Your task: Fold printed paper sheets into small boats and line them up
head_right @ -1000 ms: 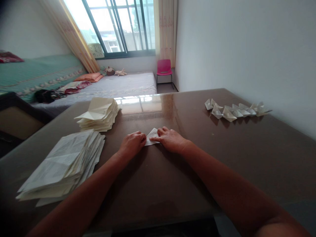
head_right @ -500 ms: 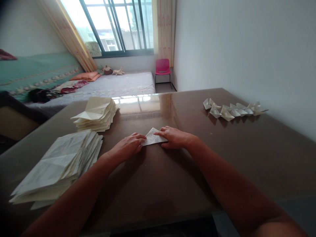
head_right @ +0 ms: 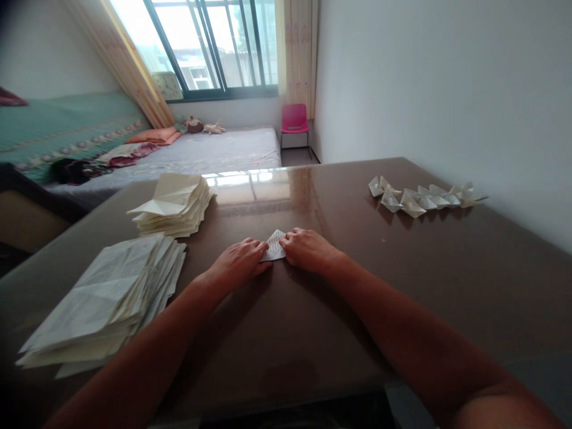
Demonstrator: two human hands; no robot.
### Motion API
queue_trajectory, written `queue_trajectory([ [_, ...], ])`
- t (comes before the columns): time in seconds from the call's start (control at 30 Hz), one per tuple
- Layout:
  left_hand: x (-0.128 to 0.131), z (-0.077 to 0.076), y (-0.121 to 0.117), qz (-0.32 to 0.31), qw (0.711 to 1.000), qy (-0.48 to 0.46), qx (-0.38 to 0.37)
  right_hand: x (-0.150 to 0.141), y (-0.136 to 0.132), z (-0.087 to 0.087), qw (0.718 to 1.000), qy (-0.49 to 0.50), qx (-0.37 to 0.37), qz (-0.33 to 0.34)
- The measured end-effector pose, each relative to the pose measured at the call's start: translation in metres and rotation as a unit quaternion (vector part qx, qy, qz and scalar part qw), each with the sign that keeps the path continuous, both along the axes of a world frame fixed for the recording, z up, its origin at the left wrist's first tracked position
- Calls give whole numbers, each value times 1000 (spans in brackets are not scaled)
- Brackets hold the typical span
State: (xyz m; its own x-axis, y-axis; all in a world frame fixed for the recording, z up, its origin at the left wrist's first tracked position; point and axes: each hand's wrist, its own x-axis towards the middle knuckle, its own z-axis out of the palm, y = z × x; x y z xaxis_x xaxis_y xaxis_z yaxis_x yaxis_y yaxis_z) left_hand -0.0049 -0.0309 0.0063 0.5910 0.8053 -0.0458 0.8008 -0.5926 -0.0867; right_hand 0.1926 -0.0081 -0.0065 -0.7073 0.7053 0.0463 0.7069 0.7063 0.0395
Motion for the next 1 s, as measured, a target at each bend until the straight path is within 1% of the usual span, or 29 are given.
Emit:
queue_trajectory([
  [0.07,2,1,0,1,1000,13,-3,2,1,1,1000,6,-7,-2],
  [0.17,2,1,0,-13,1000,28,-5,10,3,3,999,21,-37,22],
  [0.23,2,0,1,-25,999,33,-2,15,5,4,998,15,-51,38],
  [0.3,0,-3,1,-28,999,29,7,17,5,5,998,2,-50,41],
  [0.4,-2,-6,3,-14,1000,10,12,16,6,6,999,-1,-40,32],
  [0.47,-4,-8,4,-1,1000,-11,14,17,8,7,998,17,-46,25],
  [0.63,-13,-16,10,34,995,-88,21,27,17,6,988,104,-114,17],
  [0.73,-15,-20,14,51,991,-124,7,32,24,0,978,160,-134,-9],
  [0.83,-15,-22,17,88,987,-137,0,33,30,-8,964,210,-158,-51],
  [0.9,-14,-23,19,116,983,-141,-2,32,34,-14,958,224,-167,-69],
  [1.0,-13,-26,22,129,981,-147,-6,29,36,-18,957,227,-154,-90],
])
